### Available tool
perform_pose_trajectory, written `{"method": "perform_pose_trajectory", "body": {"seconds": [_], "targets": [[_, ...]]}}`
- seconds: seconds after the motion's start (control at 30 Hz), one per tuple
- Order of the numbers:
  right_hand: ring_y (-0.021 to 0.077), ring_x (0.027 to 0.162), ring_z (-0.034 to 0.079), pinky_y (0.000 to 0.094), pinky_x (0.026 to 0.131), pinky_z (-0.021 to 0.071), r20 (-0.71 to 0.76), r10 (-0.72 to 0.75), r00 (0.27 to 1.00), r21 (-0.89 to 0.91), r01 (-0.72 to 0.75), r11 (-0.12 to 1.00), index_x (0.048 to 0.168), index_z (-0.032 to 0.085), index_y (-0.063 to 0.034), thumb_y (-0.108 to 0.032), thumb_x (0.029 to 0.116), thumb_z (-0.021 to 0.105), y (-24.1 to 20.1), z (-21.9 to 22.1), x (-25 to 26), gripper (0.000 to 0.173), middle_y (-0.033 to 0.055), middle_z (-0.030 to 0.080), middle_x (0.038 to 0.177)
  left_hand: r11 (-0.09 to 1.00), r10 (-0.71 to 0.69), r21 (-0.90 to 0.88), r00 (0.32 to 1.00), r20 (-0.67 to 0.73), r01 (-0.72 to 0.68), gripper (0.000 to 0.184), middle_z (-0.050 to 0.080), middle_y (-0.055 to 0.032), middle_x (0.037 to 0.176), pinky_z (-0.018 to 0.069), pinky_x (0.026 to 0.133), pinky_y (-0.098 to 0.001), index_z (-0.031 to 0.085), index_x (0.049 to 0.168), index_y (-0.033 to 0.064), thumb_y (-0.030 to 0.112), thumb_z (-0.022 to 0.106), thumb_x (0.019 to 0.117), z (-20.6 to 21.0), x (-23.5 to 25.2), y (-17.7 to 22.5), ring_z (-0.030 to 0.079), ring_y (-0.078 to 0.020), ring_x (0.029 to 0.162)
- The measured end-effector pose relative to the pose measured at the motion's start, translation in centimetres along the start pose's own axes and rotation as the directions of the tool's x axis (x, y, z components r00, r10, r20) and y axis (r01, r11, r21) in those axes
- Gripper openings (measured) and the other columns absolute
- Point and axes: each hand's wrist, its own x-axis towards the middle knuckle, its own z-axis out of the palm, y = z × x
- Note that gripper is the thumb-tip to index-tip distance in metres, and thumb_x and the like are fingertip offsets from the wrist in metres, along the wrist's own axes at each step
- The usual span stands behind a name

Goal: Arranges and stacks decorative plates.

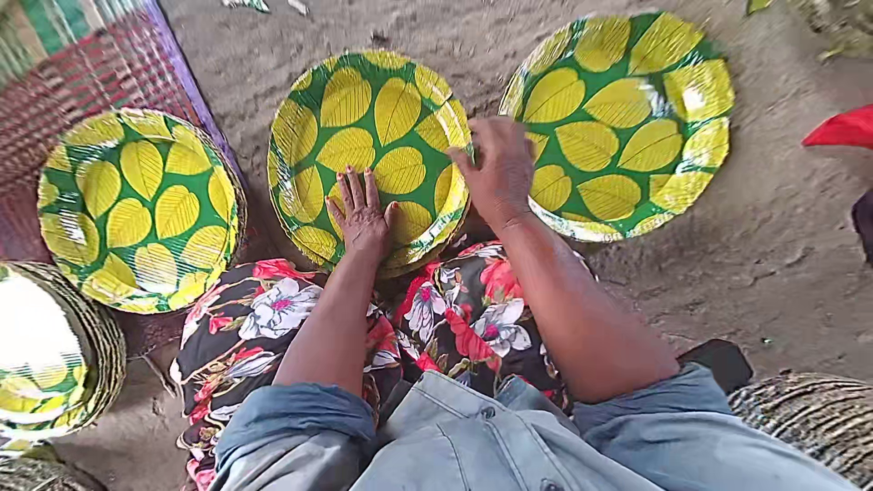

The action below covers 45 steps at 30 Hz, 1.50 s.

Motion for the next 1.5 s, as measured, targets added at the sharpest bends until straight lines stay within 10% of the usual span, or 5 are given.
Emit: {"method": "perform_pose_trajectory", "body": {"seconds": [0.37, 0.63, 0.8, 1.1, 1.5], "targets": [[0.0417, 0.14, 0.048, 0.0641, 0.112, 0.0356, -0.044, 0.536, 0.843, -0.054, -0.538, 0.841, 0.136, 0.059, 0.0039, -0.013, 0.1056, 0.048, 1.4, -1.7, -0.9, 0.037, 0.0266, 0.056, 0.144, 0.996, -0.029, -0.084, 0.991, 0.134, 0.041, 0.072, 0.011, -0.0198, 0.172, 0.0082, 0.123, -0.0678, 0.021, 0.165, 0.009, 0.035, 0.054, 0.1065, -3.3, -1.2, -0.2, 0.006, -0.0372, 0.16], [0.0431, 0.114, 0.068, 0.056, 0.09, 0.0571, -0.098, -0.418, 0.903, -0.183, 0.397, 0.899, 0.119, 0.07, 0.0053, 0.003, 0.0994, 0.052, -3.6, 0.3, -5.4, 0.027, 0.0267, 0.068, 0.121, 0.957, 0.064, -0.173, 0.752, -0.656, -0.233, 0.06, 0.022, -0.029, 0.167, 0.0102, 0.125, -0.064, 0.032, 0.159, -0.0022, 0.03, 0.039, 0.1076, -9.3, -3.5, 1.5, 0.015, -0.0446, 0.157], [0.0441, 0.115, 0.065, 0.0624, 0.093, 0.0505, 0.493, -0.511, 0.704, -0.101, 0.63, 0.77, 0.116, 0.069, 0.0034, -0.004, 0.1011, 0.055, -4.9, 2.6, -6.9, 0.022, 0.0254, 0.068, 0.119, 0.994, 0.056, -0.092, 0.994, -0.092, -0.064, 0.067, 0.011, -0.0248, 0.171, 0.0018, 0.122, -0.0704, 0.024, 0.163, 0.0044, 0.039, 0.043, 0.1089, -5.9, -4.1, 0.7, 0.003, -0.0414, 0.16], [0.0503, 0.143, 0.04, 0.0727, 0.108, 0.0351, 0.262, 0.448, 0.855, -0.345, -0.351, 0.87, 0.141, 0.054, 0.0077, -0.019, 0.0996, 0.062, -0.3, -0.6, -3.4, 0.049, 0.0335, 0.042, 0.153, 0.998, -0.066, 0.017, 0.947, 0.314, 0.064, 0.081, -0.022, -0.0165, 0.17, -0.0129, 0.119, -0.0701, -0.008, 0.165, 0.0113, 0.051, 0.035, 0.1091, -1.7, -3.1, 0.6, -0.022, -0.0363, 0.157], [0.042, 0.126, 0.059, 0.0593, 0.094, 0.0477, -0.228, 0.227, 0.947, -0.247, -0.282, 0.927, 0.124, 0.066, -0.0004, -0.011, 0.1054, 0.047, -1.1, -1.3, -3.0, 0.029, 0.0258, 0.064, 0.125, 0.998, -0.07, 0.031, 0.925, 0.373, 0.062, 0.083, -0.024, -0.0184, 0.169, -0.0125, 0.119, -0.0708, -0.01, 0.165, 0.0087, 0.051, 0.036, 0.1092, -2.4, -2.9, 0.7, -0.023, -0.0383, 0.157]]}}
